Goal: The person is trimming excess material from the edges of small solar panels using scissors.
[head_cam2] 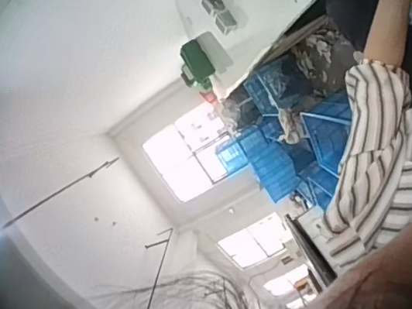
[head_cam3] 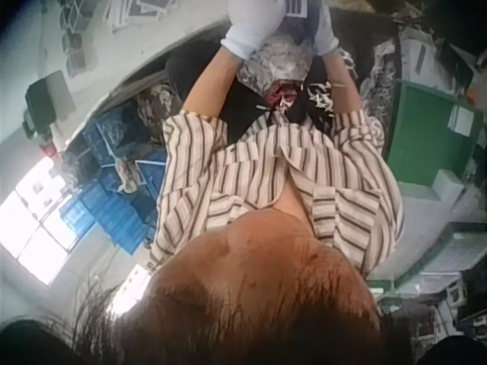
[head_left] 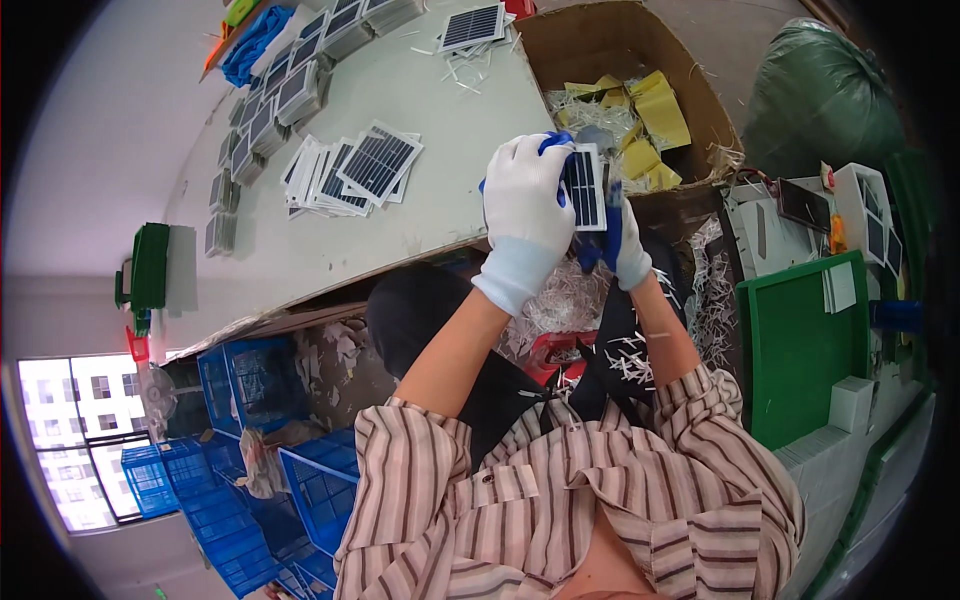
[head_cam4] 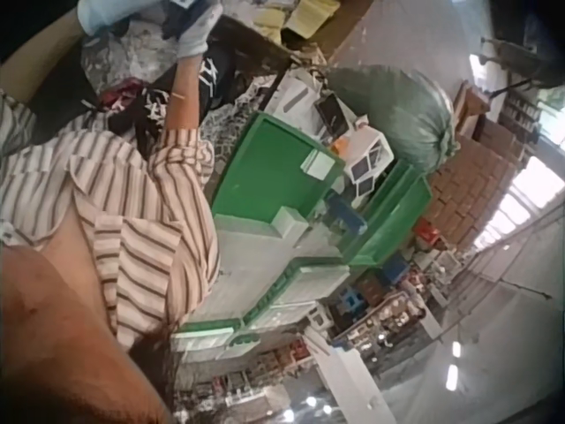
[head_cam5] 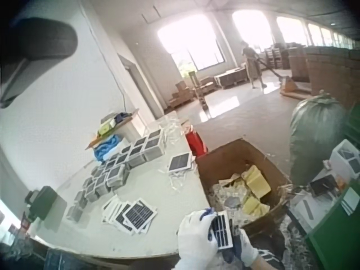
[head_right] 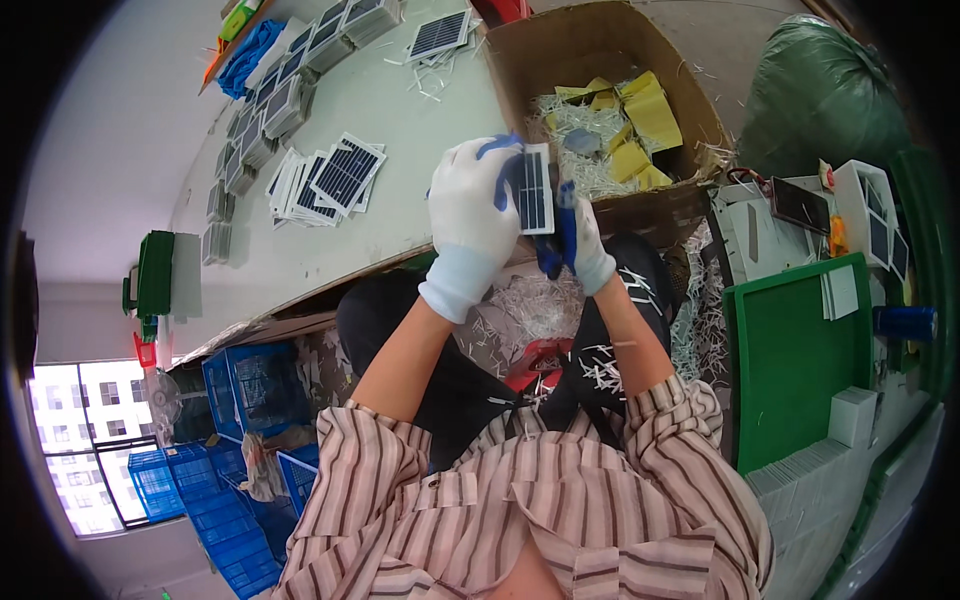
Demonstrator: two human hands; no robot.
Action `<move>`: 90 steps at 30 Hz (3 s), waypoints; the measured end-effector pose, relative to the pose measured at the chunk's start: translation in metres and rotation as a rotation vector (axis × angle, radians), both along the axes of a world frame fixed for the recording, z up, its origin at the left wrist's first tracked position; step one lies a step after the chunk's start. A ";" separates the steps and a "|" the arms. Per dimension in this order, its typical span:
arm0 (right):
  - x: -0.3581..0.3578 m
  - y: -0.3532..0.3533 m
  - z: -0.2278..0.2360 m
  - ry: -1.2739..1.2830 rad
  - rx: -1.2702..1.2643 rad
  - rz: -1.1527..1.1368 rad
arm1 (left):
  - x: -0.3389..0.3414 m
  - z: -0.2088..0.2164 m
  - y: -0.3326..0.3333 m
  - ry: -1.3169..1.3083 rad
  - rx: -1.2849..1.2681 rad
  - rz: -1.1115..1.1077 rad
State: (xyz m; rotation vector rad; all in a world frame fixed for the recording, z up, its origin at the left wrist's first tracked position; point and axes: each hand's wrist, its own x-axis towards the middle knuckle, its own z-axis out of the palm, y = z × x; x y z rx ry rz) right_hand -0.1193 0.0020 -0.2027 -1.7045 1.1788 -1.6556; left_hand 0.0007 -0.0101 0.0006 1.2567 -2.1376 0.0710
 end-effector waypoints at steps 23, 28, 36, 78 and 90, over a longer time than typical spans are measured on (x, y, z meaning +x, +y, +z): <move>0.045 -0.064 0.039 -1.153 0.356 0.351 | 0.003 0.001 -0.001 -0.015 0.032 -0.024; -0.010 -0.003 0.040 -0.460 0.310 -0.064 | 0.004 -0.001 0.001 -0.024 0.042 -0.076; -0.087 0.022 0.155 0.458 0.419 0.219 | 0.005 0.000 0.001 -0.014 0.022 -0.068; 0.043 0.015 0.052 -0.158 0.082 -0.190 | -0.005 0.002 0.009 -0.121 -0.004 0.129; -0.010 -0.010 0.031 -1.082 0.350 0.780 | 0.012 0.014 0.005 -0.166 0.063 -0.005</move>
